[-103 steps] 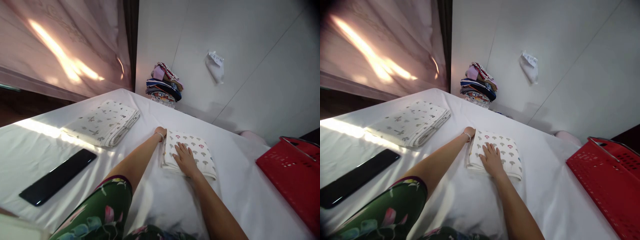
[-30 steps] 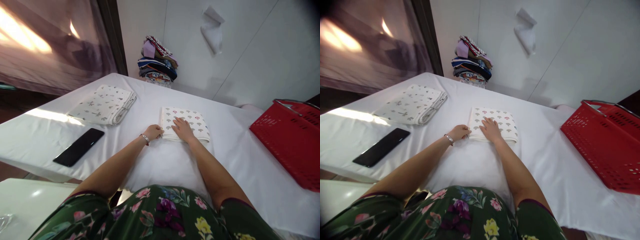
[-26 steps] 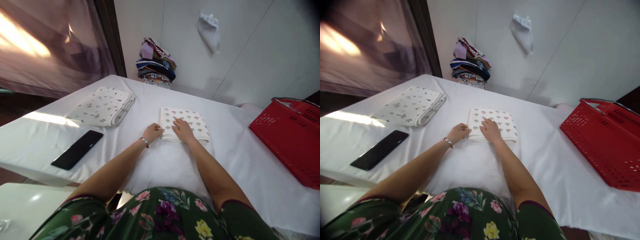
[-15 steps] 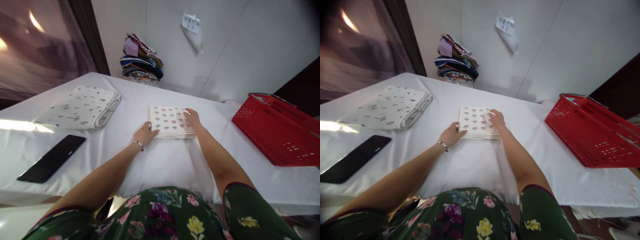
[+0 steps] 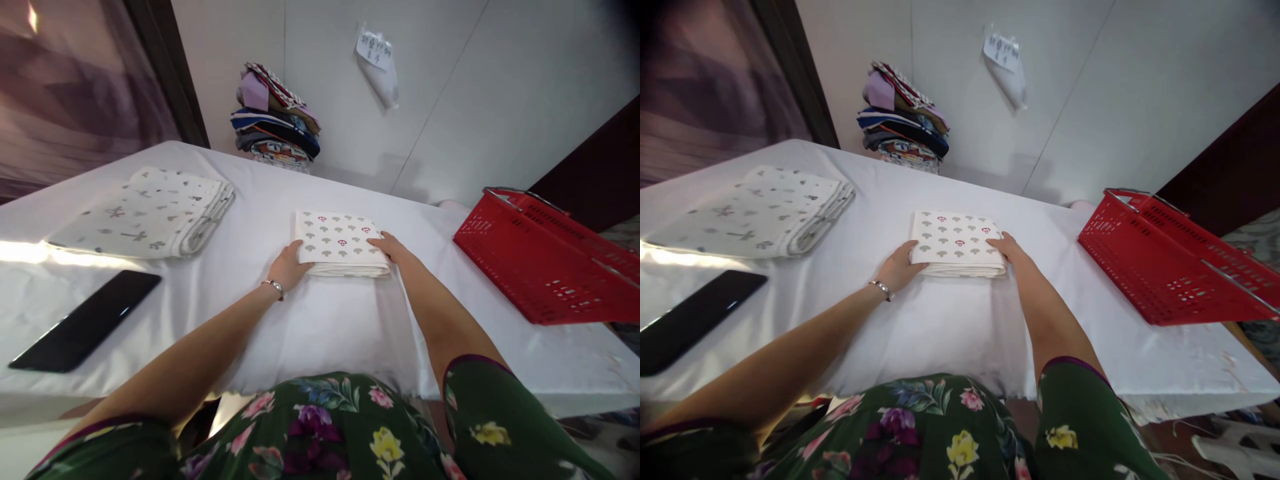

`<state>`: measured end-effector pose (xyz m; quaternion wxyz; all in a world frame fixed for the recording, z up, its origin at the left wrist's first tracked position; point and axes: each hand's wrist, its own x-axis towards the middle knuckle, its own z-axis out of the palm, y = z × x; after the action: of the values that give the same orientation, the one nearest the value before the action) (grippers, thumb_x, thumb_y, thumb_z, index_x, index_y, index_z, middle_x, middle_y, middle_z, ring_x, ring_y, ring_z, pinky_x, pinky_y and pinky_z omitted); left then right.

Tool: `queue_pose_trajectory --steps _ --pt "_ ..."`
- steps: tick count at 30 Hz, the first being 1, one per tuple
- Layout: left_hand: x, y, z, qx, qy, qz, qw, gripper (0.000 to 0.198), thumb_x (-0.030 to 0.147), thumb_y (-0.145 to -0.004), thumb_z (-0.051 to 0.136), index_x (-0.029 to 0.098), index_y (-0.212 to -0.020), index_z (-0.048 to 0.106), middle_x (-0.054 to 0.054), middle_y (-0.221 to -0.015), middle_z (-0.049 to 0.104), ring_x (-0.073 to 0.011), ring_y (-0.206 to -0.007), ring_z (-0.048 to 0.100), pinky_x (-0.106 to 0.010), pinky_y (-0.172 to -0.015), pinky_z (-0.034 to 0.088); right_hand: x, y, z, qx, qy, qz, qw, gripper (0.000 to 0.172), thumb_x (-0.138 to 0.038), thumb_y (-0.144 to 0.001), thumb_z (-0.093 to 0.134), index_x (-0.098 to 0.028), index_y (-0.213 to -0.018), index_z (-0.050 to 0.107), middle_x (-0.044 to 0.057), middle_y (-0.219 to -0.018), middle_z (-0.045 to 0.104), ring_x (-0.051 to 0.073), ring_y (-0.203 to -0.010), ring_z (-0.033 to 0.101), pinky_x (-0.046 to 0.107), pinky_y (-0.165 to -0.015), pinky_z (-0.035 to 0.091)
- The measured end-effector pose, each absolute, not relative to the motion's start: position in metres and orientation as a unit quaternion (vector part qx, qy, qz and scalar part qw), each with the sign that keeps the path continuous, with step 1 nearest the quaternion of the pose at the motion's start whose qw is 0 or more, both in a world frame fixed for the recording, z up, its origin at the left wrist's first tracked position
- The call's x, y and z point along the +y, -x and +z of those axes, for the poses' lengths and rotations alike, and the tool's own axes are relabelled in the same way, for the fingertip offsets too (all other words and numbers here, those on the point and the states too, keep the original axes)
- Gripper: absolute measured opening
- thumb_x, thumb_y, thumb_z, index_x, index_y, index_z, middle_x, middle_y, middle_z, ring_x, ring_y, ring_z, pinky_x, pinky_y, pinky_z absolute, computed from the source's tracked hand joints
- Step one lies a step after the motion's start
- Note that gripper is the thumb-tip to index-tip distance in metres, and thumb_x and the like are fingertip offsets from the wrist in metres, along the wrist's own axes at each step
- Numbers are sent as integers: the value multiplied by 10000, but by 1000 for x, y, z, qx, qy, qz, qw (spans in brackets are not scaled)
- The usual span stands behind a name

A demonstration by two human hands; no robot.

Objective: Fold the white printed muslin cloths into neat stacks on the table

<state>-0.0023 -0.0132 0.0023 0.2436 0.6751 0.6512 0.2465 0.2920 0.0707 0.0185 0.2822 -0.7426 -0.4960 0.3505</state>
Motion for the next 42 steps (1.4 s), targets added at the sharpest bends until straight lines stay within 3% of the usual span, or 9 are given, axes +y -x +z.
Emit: queue_pose_trajectory --steps 4,8,13,16,20,23,25,29,42 --pt "20 31 10 654 -679 243 227 553 300 -723 597 220 -1249 449 -73 -1088 609 -211 -961 573 -269 -816 432 44 -282 17 -485 721 401 289 766 -359 -693 677 -163 -1338 314 174 -1246 521 212 -932 613 336 -724 533" --pt "52 66 18 668 -682 215 206 505 340 -700 606 225 -1183 509 -57 -1013 637 -198 -849 597 -250 -718 447 -3 -263 10 -477 638 512 322 640 -426 -721 644 -261 -1276 369 73 -1073 626 166 -723 635 331 -593 555" --pt "44 76 12 679 -665 198 240 423 364 -724 557 223 -1123 552 -50 -1014 633 -198 -865 598 -244 -711 441 -35 -266 5 -423 616 556 364 922 -427 -712 659 -244 -1409 82 35 -852 634 147 -617 604 318 -570 552" --pt "21 70 10 711 -631 241 196 490 379 -718 560 217 -1178 510 -64 -1116 587 -199 -891 585 -273 -761 439 -32 -275 5 -478 655 473 345 934 -437 -712 638 -206 -1426 82 67 -898 624 171 -665 604 323 -568 538" --pt "-13 52 19 675 -669 294 101 360 346 -770 510 207 -1100 547 -61 -1082 573 -171 -818 576 -290 -768 431 -21 -275 8 -616 659 226 367 610 -415 -756 550 -209 -1311 405 91 -1088 574 200 -852 582 348 -702 512" --pt "-37 27 24 573 -767 252 141 212 306 -818 461 228 -946 612 -27 -972 602 -145 -816 566 -250 -748 415 -15 -262 8 -691 604 139 373 476 -373 -806 471 -208 -1252 474 88 -1173 544 215 -1034 525 364 -837 464" --pt "-49 7 22 498 -822 223 164 205 296 -841 440 238 -891 631 -19 -945 607 -140 -844 563 -235 -737 405 -14 -253 4 -730 584 115 337 449 -359 -820 458 -204 -1240 492 84 -1234 520 219 -1129 473 379 -936 402" --pt "-62 -21 14 423 -872 209 132 237 323 -867 427 262 -992 618 -19 -950 596 -141 -858 563 -234 -703 403 -14 -248 -11 -769 566 76 288 379 -363 -844 438 -183 -1149 575 77 -1296 488 214 -1212 411 396 -1040 293" --pt "-71 -54 2 404 -902 147 35 274 281 -901 355 192 -904 615 -41 -878 622 -149 -788 580 -248 -594 394 -14 -257 -24 -796 492 50 350 344 -370 -871 417 -194 -1095 609 84 -1253 526 207 -1177 459 405 -1011 354"
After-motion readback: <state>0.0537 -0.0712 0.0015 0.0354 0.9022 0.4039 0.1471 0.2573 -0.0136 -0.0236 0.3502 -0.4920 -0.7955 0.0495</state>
